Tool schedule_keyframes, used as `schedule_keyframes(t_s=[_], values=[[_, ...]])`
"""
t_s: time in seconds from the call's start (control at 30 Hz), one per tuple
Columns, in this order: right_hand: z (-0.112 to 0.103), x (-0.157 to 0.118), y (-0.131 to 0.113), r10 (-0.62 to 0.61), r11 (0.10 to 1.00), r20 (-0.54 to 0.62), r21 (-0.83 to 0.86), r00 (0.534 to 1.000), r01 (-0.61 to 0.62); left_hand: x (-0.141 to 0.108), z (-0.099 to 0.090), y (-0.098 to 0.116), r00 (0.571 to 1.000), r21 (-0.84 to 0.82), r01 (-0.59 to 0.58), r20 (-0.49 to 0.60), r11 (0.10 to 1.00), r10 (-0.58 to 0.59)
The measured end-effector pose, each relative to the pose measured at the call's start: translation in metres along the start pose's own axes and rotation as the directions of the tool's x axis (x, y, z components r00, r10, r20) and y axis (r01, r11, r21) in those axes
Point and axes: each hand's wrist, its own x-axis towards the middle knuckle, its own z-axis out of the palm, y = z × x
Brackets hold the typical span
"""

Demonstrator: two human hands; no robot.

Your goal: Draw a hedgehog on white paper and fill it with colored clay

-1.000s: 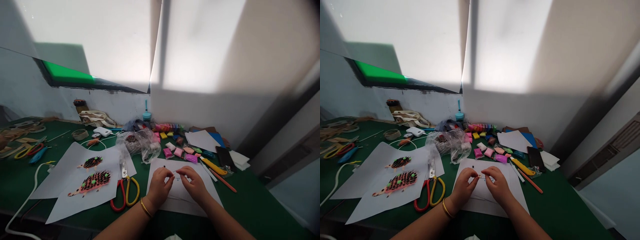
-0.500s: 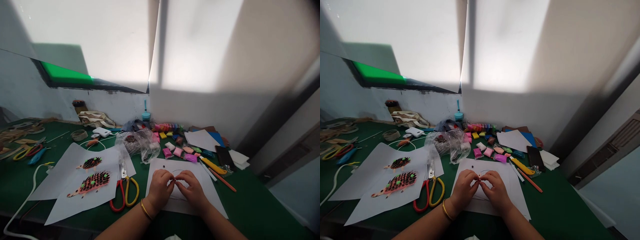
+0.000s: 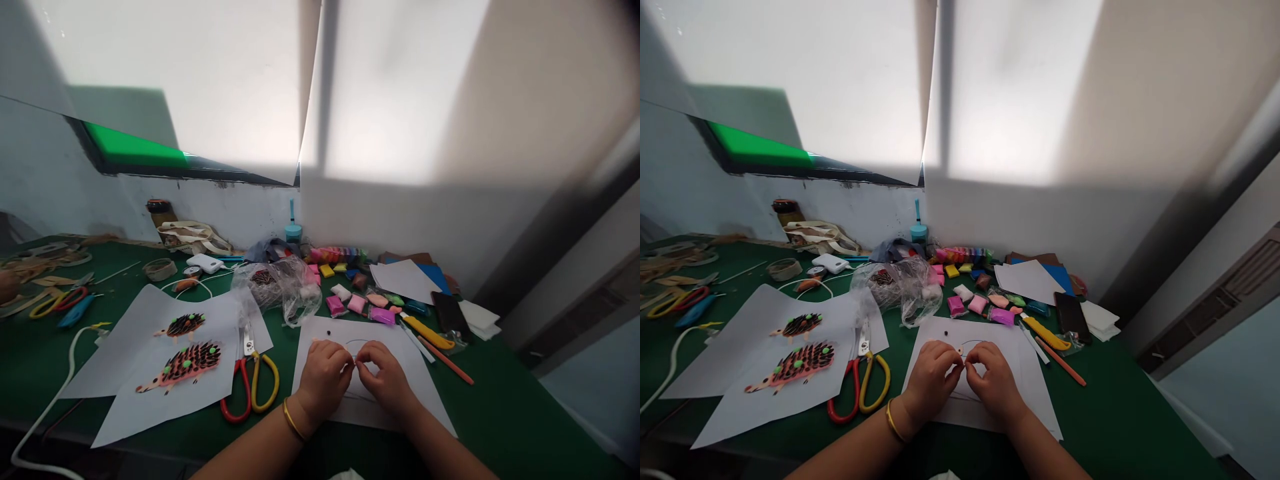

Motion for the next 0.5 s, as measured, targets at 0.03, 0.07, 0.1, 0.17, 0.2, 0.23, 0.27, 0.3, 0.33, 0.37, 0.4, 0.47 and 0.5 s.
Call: schedule_keyframes(t_s=[0.03,0.07,0.1,0.17,0.2,0.23,0.27,0.3,0.33,0.37,0.4,0.47,0.5], values=[[-0.001,0.0,0.0,0.005,1.0,0.001,-0.007,1.0,-0.005,0.0,-0.001,0.001,1.0,-0.007,0.006,-0.002,1.0,-0.006],[-0.003,0.001,0.0,0.007,1.0,-0.001,-0.015,1.0,-0.007,0.001,-0.002,0.001,1.0,-0.018,0.013,-0.007,1.0,-0.013],[-0.005,0.003,0.0,0.006,1.0,-0.005,-0.027,1.0,-0.007,0.001,-0.002,0.002,1.0,-0.032,0.023,-0.011,0.999,-0.023],[-0.011,0.013,0.0,-0.011,0.998,-0.025,-0.067,1.0,0.009,0.002,-0.004,0.002,0.999,-0.063,0.049,-0.016,0.997,-0.05],[-0.014,0.022,0.001,-0.027,0.995,-0.036,-0.102,0.999,0.023,0.002,-0.004,0.002,0.998,-0.076,0.065,-0.017,0.995,-0.067],[-0.015,0.032,0.003,-0.049,0.988,-0.041,-0.146,0.998,0.043,0.003,-0.005,0.002,0.997,-0.086,0.081,-0.014,0.993,-0.082],[-0.016,0.045,0.006,-0.079,0.976,-0.041,-0.206,0.996,0.069,0.003,-0.005,0.002,0.996,-0.092,0.092,-0.01,0.991,-0.094],[-0.015,0.058,0.009,-0.101,0.955,-0.015,-0.283,0.995,0.092,0.004,-0.005,0.002,0.995,-0.096,0.1,-0.005,0.99,-0.101],[-0.013,0.072,0.014,-0.104,0.924,0.004,-0.37,0.995,0.098,0.004,-0.006,0.003,0.995,-0.099,0.103,0.001,0.99,-0.103],[-0.009,0.086,0.019,-0.097,0.911,0.02,-0.401,0.995,0.097,0.004,-0.006,0.003,0.995,-0.1,0.104,0.008,0.99,-0.104],[-0.004,0.1,0.024,-0.09,0.902,0.028,-0.421,0.996,0.094,0.004,-0.006,0.003,0.994,-0.101,0.105,0.013,0.989,-0.104],[0.007,0.121,0.036,-0.066,0.879,0.039,-0.47,0.997,0.077,0.003,-0.006,0.004,0.994,-0.101,0.112,0.016,0.989,-0.111],[0.012,0.129,0.041,-0.056,0.867,0.052,-0.494,0.997,0.074,0.003,-0.006,0.004,0.993,-0.1,0.118,0.016,0.988,-0.117]])
